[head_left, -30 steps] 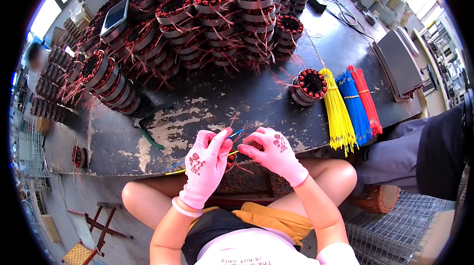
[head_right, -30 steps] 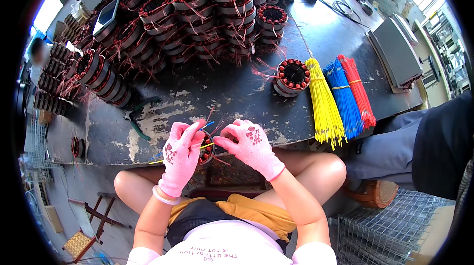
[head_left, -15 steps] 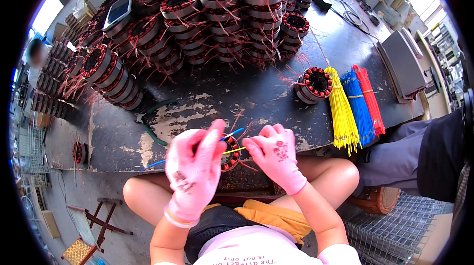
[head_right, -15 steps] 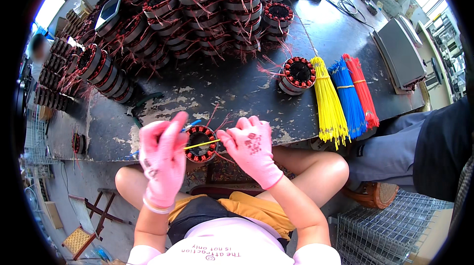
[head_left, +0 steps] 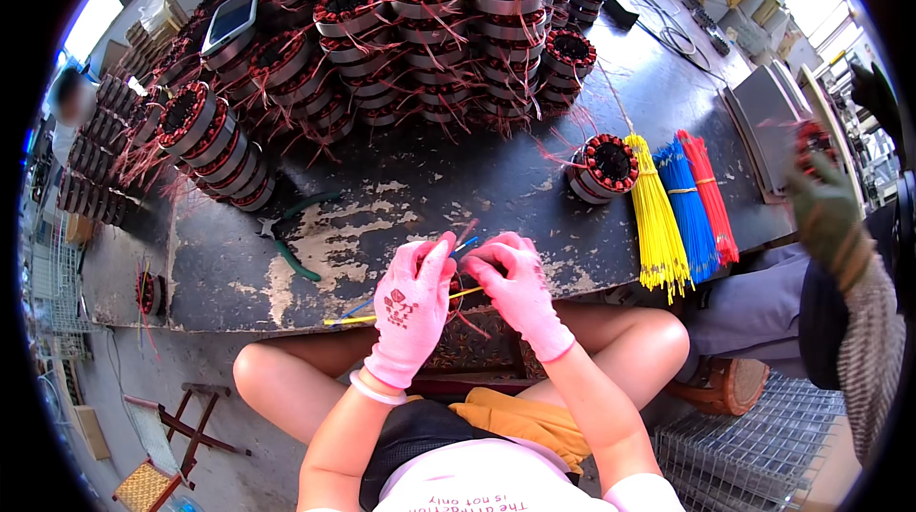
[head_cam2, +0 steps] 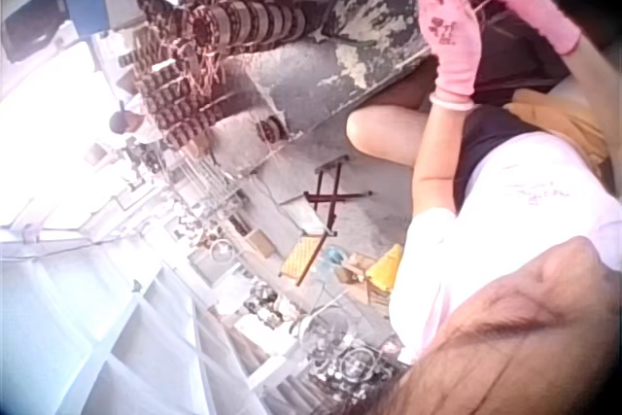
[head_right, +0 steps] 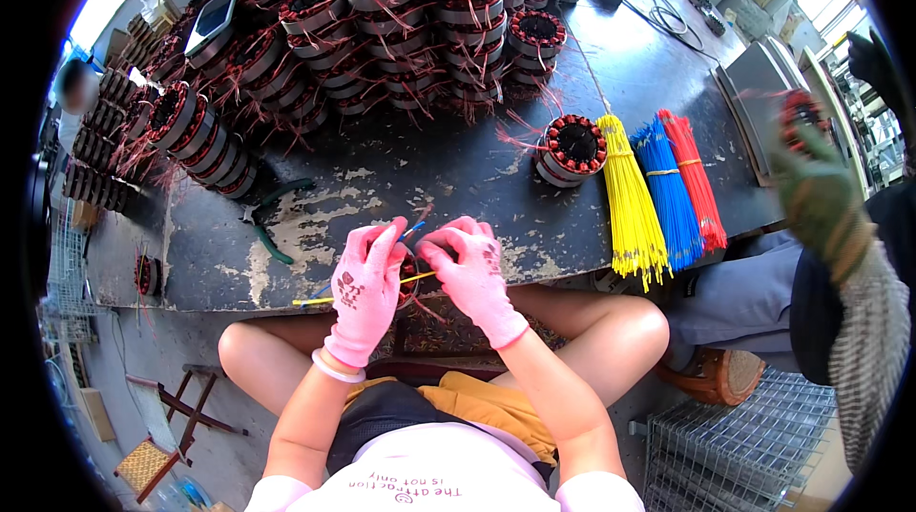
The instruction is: The person secures wires on motor stators using colored zip ties at a workbench. They thread the ties through the coils, tighten them, and then use side cutters to trim the excess ends.
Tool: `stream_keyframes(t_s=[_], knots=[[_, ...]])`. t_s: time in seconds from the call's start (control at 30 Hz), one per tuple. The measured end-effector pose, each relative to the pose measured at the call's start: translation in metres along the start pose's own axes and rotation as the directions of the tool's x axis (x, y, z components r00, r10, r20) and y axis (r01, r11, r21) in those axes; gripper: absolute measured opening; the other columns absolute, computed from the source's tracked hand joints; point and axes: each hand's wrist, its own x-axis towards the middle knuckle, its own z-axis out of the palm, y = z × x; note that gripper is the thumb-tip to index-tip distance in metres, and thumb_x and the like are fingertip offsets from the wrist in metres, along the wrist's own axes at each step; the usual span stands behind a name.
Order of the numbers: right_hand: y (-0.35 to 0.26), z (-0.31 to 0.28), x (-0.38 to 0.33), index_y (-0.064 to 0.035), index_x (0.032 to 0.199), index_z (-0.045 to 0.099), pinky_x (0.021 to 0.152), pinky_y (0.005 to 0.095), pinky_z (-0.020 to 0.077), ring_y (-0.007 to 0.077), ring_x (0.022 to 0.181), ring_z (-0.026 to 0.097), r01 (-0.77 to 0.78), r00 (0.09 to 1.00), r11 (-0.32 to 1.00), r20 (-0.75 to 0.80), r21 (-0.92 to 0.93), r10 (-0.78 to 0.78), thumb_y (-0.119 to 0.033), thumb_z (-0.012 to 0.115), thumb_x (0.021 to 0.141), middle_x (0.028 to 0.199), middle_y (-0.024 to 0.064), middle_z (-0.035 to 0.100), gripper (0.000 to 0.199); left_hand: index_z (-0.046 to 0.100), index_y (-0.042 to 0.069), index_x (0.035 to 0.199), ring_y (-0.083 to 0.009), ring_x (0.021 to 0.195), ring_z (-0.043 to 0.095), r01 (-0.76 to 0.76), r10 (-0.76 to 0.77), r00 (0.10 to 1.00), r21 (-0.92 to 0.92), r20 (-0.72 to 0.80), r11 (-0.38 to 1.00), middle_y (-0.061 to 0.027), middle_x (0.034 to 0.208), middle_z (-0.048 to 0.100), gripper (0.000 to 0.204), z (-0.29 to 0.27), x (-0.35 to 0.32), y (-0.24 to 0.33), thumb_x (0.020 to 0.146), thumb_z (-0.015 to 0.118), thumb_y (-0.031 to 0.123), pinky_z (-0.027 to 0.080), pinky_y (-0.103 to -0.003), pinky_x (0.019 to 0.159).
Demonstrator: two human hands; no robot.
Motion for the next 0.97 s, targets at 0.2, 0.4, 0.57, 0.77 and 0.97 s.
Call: stream_keyframes(t_s=[0.2,0.4,0.57,0.77,0.97], knots=[[0.019,-0.016,-0.024,0.0012,0.097,0.076,0.085,0.0245,0.0468,0.0100,0.095,0.058,-0.153,0.965,0.884,-0.126,0.441,0.230,-0.007,0.073,0.093,0.101,0.0014,0.060,0.010,0.065,0.011,0.131,-0.0302,0.094,0.066,-0.051,0.054,0.992,-0.030,0.110,0.998,-0.0102,0.107,0.063,0.046,0.004,0.004,-0.009,0.086,0.072,0.004,0.055,-0.040,0.079],[0.018,-0.031,-0.037,-0.0011,0.099,0.072,0.081,0.0223,0.0462,0.0072,0.090,0.056,-0.181,0.879,0.660,-0.182,0.729,0.441,-0.002,0.071,0.095,0.098,-0.0009,0.061,0.005,0.065,0.011,0.132,-0.0315,0.092,0.067,-0.056,0.055,0.993,0.004,0.105,0.998,-0.0116,0.107,0.062,0.046,0.001,0.002,-0.003,0.088,0.067,-0.002,0.055,-0.039,0.078],[0.005,-0.042,-0.045,-0.0066,0.097,0.075,0.084,0.0361,0.0504,0.0230,0.091,0.064,0.024,0.990,0.999,-0.141,0.032,-0.019,-0.020,0.078,0.088,0.098,0.0093,0.069,0.017,0.066,0.011,0.129,-0.0311,0.091,0.066,-0.006,0.000,0.997,0.068,0.081,0.998,-0.0099,0.104,0.061,0.045,-0.008,-0.008,-0.012,0.085,0.072,0.003,0.056,-0.041,0.077],[-0.009,-0.008,-0.049,-0.0105,0.093,0.076,0.083,0.0429,0.0490,0.0294,0.089,0.064,0.110,0.994,0.974,0.016,-0.197,-0.109,-0.030,0.081,0.083,0.089,0.0060,0.069,0.022,0.065,0.011,0.130,-0.0299,0.093,0.065,-0.013,0.005,0.998,0.131,0.062,0.991,-0.0094,0.106,0.061,0.047,-0.008,-0.007,-0.009,0.084,0.073,0.004,0.056,-0.040,0.078],[-0.002,-0.013,-0.042,-0.0104,0.098,0.078,0.084,0.0441,0.0493,0.0301,0.089,0.064,-0.029,0.990,0.999,0.138,0.031,0.024,-0.026,0.079,0.083,0.088,0.0077,0.069,0.022,0.064,0.013,0.137,-0.0327,0.100,0.065,-0.119,0.116,0.992,0.095,0.040,0.988,-0.0111,0.111,0.062,0.050,-0.022,-0.001,0.001,0.088,0.071,0.003,0.054,-0.042,0.082]])
